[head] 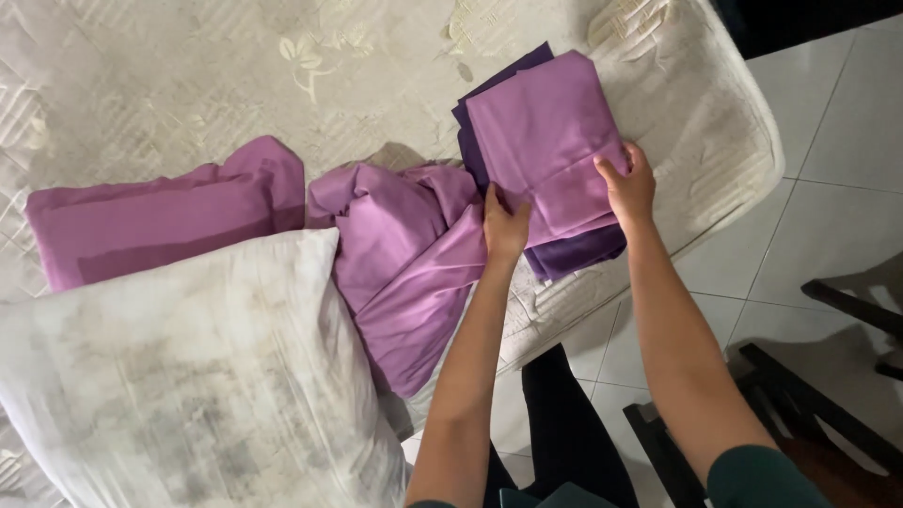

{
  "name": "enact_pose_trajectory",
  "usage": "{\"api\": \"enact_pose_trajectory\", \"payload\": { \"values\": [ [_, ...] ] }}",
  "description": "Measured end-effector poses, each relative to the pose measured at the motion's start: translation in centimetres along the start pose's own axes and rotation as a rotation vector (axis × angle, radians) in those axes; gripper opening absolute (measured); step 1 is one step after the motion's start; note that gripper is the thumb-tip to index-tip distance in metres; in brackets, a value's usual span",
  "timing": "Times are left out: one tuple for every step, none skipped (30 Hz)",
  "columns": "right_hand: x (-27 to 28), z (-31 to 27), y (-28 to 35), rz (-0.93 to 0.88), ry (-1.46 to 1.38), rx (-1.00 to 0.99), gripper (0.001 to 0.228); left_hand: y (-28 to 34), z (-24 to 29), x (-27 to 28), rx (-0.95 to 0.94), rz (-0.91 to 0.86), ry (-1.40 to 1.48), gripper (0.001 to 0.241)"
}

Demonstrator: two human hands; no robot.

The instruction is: The person picks up a white pillow and a purple pillowcase. They insert the pillow into the case, tucking the corners and smoothing the fabric to fit it properly. Finally, the person adjusts the pillow and places it on the bed next to another pillow.

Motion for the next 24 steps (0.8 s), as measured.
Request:
{"api": "enact_pose_trajectory", "payload": {
  "values": [
    [-0.3,-0.7,0.0,-0.006,0.002,-0.006,0.061,-0.5,0.5,-0.2,0.008,0.000,-0.002,0.088],
    [0.0,-2.3,0.0,0.033,-0.003,0.061,0.043,-1.0,1.0,0.3,0.008,0.059,-0.061,0.093],
    [0.4,-3.7,0.3,0.070,-0.005,0.127,0.025,-1.1,1.5,0.6,0.012,0.116,-0.118,0.099],
    [0.6,-4.3,1.2,0.062,0.000,0.120,0.025,-1.0,1.3,0.7,0.023,0.113,-0.118,0.099],
    [0.4,-6.6,2.1,0.040,-0.002,0.265,0.021,-1.1,1.0,1.3,0.038,0.147,-0.018,0.080],
    [0.3,-8.9,3.4,0.017,-0.006,0.409,0.019,-1.1,0.8,1.9,0.053,0.181,0.082,0.062],
    [0.8,-10.2,4.4,0.015,-0.008,0.407,0.019,-1.1,0.6,1.8,0.055,0.182,0.079,0.062],
    [0.4,-11.6,5.6,-0.099,-0.136,0.397,0.017,-1.2,0.2,1.4,0.072,0.143,0.068,0.044],
    [0.2,-13.0,7.0,-0.217,-0.263,0.387,0.016,-1.0,-0.3,0.9,0.091,0.106,0.059,0.031],
    [0.7,-12.6,8.1,-0.222,-0.264,0.386,0.016,0.3,0.7,1.5,0.095,0.108,0.060,0.031],
    [0.6,-11.4,8.7,-0.262,-0.277,0.284,0.017,1.3,2.0,1.7,0.074,0.076,0.095,0.033],
    [0.7,-10.2,9.5,-0.302,-0.290,0.181,0.019,2.5,3.4,2.0,0.054,0.043,0.131,0.036],
    [1.3,-11.9,9.8,-0.302,-0.290,0.183,0.019,4.3,4.8,2.9,0.053,0.044,0.131,0.036],
    [2.9,-14.2,10.1,-0.211,-0.233,0.260,0.042,6.2,7.1,4.0,-0.033,0.061,0.150,0.032],
    [4.4,-16.5,10.9,-0.123,-0.178,0.332,0.067,8.4,9.1,5.4,-0.115,0.080,0.164,0.029],
    [5.7,-17.6,12.4,-0.126,-0.181,0.330,0.067,10.1,9.0,5.2,-0.113,0.083,0.161,0.029],
    [4.5,-18.5,14.0,-0.370,-0.254,0.250,0.104,11.6,10.5,5.1,-0.243,0.088,0.164,0.019],
    [3.6,-19.5,16.4,-0.614,-0.323,0.168,0.141,13.4,12.0,5.1,-0.372,0.094,0.167,0.015],
    [3.5,-19.4,17.3,-0.606,-0.326,0.179,0.141,15.0,12.6,4.9,-0.386,0.094,0.167,0.015],
    [4.1,-19.7,18.1,-0.515,-0.236,0.277,0.129,16.8,13.6,4.1,-0.442,0.021,0.137,0.013],
    [4.8,-20.1,19.2,-0.422,-0.144,0.373,0.118,18.8,14.5,3.3,-0.497,-0.053,0.108,0.011],
    [4.7,-17.9,19.8,-0.413,-0.144,0.384,0.118,20.9,15.8,5.0,-0.510,-0.052,0.110,0.011],
    [6.2,-15.0,19.3,-0.267,-0.330,0.293,0.082,23.6,17.9,6.1,-0.606,-0.100,0.088,0.010],
    [7.5,-11.8,19.1,-0.122,-0.515,0.200,0.054,26.4,19.8,7.3,-0.703,-0.148,0.064,0.011]
  ]
}}
Point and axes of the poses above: each hand's wrist, its own y-axis away from the middle knuckle, its own x-axis out of the back of the hand, z = x × y, the point moved 10 cm from there along -y, towards the middle knuckle, and after that the axes turned 3 degrees about -y, right-handed, at the moved point
